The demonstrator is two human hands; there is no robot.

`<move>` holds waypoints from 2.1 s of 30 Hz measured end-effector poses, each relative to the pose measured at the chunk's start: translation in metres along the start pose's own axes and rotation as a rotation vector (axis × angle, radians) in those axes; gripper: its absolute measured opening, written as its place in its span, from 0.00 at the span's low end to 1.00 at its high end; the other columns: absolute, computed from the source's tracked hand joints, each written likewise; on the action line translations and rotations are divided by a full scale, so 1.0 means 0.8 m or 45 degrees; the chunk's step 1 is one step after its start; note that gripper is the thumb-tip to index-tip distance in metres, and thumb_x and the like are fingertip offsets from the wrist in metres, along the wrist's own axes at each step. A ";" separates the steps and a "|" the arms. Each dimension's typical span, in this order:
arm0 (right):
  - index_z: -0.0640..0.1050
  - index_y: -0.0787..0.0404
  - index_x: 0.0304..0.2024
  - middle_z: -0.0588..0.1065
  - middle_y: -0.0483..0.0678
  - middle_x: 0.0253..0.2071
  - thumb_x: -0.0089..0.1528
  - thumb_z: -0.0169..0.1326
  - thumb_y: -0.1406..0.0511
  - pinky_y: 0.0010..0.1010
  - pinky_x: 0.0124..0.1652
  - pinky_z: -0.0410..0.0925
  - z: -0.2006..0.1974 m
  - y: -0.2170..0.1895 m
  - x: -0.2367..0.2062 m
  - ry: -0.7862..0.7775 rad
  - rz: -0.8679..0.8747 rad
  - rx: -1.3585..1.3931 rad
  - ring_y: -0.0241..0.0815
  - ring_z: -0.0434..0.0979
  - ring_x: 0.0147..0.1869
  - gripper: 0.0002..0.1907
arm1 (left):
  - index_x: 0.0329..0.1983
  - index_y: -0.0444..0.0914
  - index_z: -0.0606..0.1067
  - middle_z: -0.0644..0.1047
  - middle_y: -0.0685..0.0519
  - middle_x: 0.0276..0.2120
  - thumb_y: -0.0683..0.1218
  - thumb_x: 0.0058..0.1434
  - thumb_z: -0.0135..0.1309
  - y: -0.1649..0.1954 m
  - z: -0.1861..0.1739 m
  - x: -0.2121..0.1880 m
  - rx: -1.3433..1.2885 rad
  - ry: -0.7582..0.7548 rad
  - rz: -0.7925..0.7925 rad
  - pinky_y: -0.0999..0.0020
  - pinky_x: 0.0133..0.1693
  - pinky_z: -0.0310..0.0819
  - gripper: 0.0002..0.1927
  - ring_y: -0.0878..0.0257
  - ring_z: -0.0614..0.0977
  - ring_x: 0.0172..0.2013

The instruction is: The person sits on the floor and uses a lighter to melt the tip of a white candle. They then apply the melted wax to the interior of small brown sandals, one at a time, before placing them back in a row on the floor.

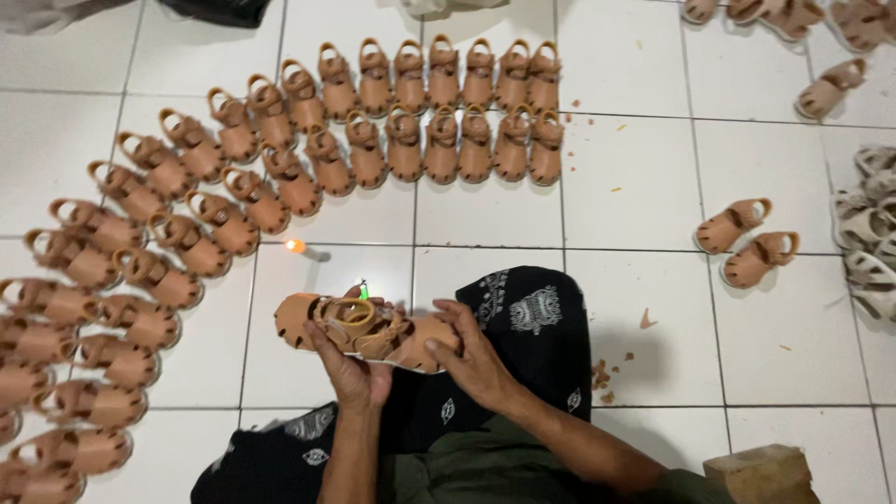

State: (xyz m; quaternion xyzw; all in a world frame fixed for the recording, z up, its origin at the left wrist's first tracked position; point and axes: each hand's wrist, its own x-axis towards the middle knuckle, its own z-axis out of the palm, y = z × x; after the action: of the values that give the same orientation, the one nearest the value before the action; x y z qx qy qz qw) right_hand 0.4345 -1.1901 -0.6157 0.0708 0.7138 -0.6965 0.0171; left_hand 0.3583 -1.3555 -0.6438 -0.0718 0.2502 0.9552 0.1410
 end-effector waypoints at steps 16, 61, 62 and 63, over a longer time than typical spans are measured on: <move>0.74 0.63 0.51 0.75 0.53 0.49 0.62 0.63 0.62 0.35 0.42 0.78 -0.168 -0.025 0.010 0.194 -0.272 -0.611 0.48 0.83 0.47 0.19 | 0.73 0.36 0.60 0.67 0.41 0.66 0.67 0.68 0.37 -0.118 0.130 0.082 0.866 -0.181 -0.547 0.54 0.59 0.65 0.40 0.50 0.70 0.63; 0.75 0.51 0.64 0.76 0.61 0.49 0.63 0.52 0.56 0.52 0.45 0.71 -0.635 0.130 -0.037 1.161 0.698 -1.439 0.63 0.76 0.49 0.25 | 0.77 0.42 0.39 0.40 0.39 0.75 0.62 0.62 0.54 -0.311 0.039 0.178 3.252 -0.756 -0.481 0.38 0.65 0.57 0.51 0.34 0.42 0.73; 0.73 0.50 0.64 0.76 0.60 0.48 0.64 0.51 0.55 0.52 0.45 0.71 -0.638 0.130 -0.031 1.141 0.833 -1.333 0.61 0.77 0.49 0.26 | 0.77 0.40 0.40 0.39 0.38 0.75 0.62 0.63 0.55 -0.308 0.046 0.180 3.239 -0.793 -0.530 0.39 0.64 0.56 0.51 0.34 0.42 0.73; 0.72 0.50 0.64 0.76 0.59 0.48 0.64 0.51 0.53 0.51 0.45 0.71 -0.636 0.119 -0.027 1.124 0.967 -1.223 0.58 0.78 0.50 0.26 | 0.76 0.38 0.41 0.39 0.37 0.74 0.63 0.64 0.55 -0.301 0.056 0.182 3.224 -0.840 -0.574 0.40 0.64 0.56 0.51 0.33 0.42 0.72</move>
State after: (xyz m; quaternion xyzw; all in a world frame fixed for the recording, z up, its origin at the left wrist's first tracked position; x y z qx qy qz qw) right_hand 0.5056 -0.6823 -0.6928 0.5694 0.8060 -0.1619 -0.0027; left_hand 0.2904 -1.0983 -0.7454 0.3022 0.8986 -0.0076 0.3181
